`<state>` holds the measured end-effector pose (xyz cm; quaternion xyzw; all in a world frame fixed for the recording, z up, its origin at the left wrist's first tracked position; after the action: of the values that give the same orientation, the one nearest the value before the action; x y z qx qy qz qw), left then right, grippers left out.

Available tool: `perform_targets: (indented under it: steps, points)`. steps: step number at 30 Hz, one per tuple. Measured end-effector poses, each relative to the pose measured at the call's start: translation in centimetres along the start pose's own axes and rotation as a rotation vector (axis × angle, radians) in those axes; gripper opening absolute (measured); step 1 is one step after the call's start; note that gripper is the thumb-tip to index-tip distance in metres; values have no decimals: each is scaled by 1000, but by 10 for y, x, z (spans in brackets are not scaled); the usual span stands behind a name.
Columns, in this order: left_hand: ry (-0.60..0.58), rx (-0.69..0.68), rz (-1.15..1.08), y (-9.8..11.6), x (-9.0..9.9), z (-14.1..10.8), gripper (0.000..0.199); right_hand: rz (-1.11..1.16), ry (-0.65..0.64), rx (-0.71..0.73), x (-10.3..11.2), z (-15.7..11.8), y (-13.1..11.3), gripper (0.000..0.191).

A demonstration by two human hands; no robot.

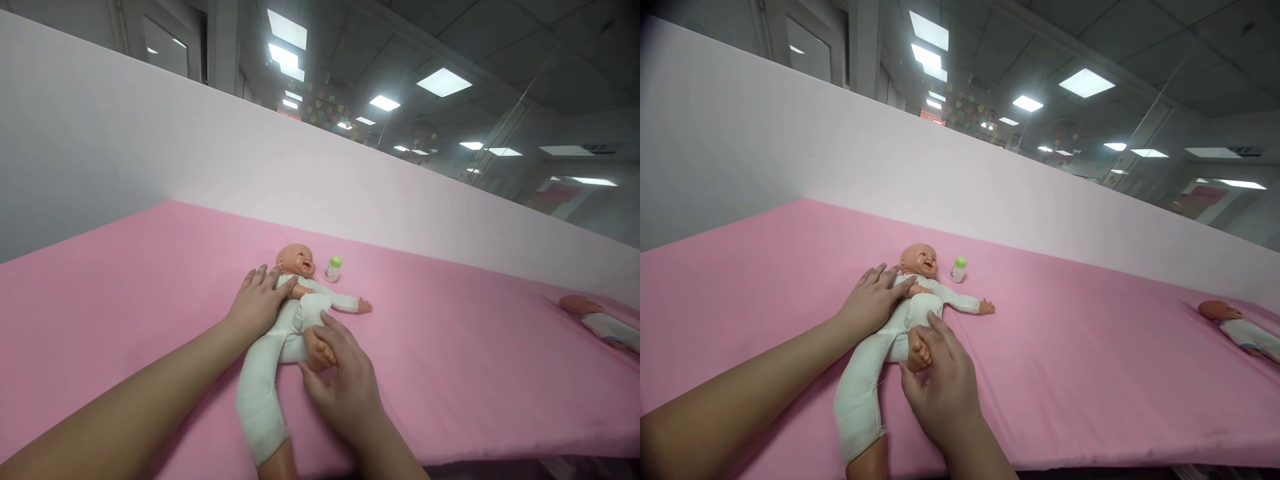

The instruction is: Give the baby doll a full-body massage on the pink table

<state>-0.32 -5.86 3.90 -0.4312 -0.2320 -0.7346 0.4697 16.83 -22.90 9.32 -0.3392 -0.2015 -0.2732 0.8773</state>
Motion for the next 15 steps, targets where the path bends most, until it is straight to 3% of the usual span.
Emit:
perform_targets:
  steps: [6, 11, 15]
  points:
    - [-13, 11, -77, -1, -1, -1, 57, 31, -24, -150, -16, 9, 26, 48]
    - [-37, 142, -172, -17, -5, 1, 55, 18, 24, -48, -2, -2, 8, 46]
    - [-32, 329, -455, -44, -7, 1, 53, -39, 54, 44, 16, -23, -9, 44]
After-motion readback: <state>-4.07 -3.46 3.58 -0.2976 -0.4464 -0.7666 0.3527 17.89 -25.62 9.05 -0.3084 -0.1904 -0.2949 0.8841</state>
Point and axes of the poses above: each hand's wrist, its own z-axis towards the middle knuckle, its own x-axis out of the back of the hand, y = z × x, the point moved 5 cm from there along z, towards the middle knuckle, and after that the axes turned 12 degrees about z, right-handed, at the moved point
